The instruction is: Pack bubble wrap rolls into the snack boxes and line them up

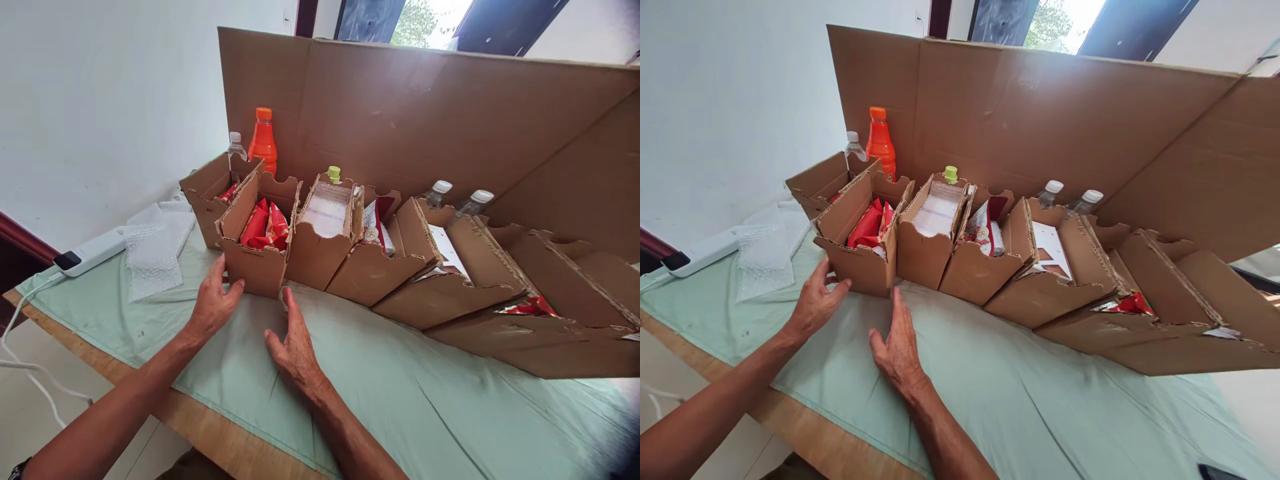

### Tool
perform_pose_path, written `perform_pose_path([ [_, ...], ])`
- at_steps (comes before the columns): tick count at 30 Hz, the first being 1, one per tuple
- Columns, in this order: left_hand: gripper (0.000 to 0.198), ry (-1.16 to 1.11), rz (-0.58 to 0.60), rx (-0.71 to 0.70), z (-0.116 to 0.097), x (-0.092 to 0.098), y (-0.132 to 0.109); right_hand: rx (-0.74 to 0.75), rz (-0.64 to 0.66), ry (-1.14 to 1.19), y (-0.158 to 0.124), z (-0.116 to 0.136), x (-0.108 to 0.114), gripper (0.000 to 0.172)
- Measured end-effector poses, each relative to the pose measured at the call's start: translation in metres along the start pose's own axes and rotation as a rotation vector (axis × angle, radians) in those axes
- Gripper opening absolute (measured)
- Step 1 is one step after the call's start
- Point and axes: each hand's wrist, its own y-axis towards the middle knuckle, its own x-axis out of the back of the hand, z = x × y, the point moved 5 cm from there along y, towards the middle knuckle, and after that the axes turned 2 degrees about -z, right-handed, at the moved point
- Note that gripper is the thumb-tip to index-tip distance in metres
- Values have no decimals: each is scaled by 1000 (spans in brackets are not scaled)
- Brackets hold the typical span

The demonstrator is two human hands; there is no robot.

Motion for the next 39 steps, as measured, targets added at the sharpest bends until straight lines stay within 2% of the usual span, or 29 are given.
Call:
perform_pose_path([
  [4, 56, 22, 14, -37, -7, -1, -1, -2, 55, -15, 8, 5, 0, 98],
  [8, 64, 40, 39, -49, -10, 2, 18, -26, 103, -113, 11, 11, -2, 98],
  [14, 38, 180, 24, 97, 15, -1, 50, -4, 106, -177, 10, 18, -3, 84],
  [16, 35, 218, 21, 123, 18, 1, 49, 2, 95, -191, 9, 18, -3, 80],
  [19, 37, 193, 113, 90, 6, -1, 36, 26, 57, -190, 7, 16, -3, 73],
  [21, 38, 126, 206, 29, -9, -10, 26, 44, 30, -177, 6, 14, -4, 69],
  [24, 42, 33, 332, -52, -25, -37, 24, 49, 12, -164, 5, 12, -4, 66],
  [27, 48, 18, 402, -95, -24, -64, 34, 46, 2, -163, 4, 10, -4, 64],
  [29, 52, 49, 413, -114, -17, -71, 39, 50, -3, -160, 4, 11, -3, 64],
  [31, 52, 107, 416, -133, -6, -65, 36, 56, -5, -153, 4, 11, -3, 64],
  [33, 44, 169, 434, -168, 4, -48, 20, 61, -6, -143, 4, 10, -2, 61],
  [36, 36, 231, 480, -247, 12, -15, -22, 65, -11, -135, 3, 9, -1, 49],
  [39, 40, 267, 492, -306, 16, 13, -68, 75, -17, -138, 4, 14, 3, 38],
])
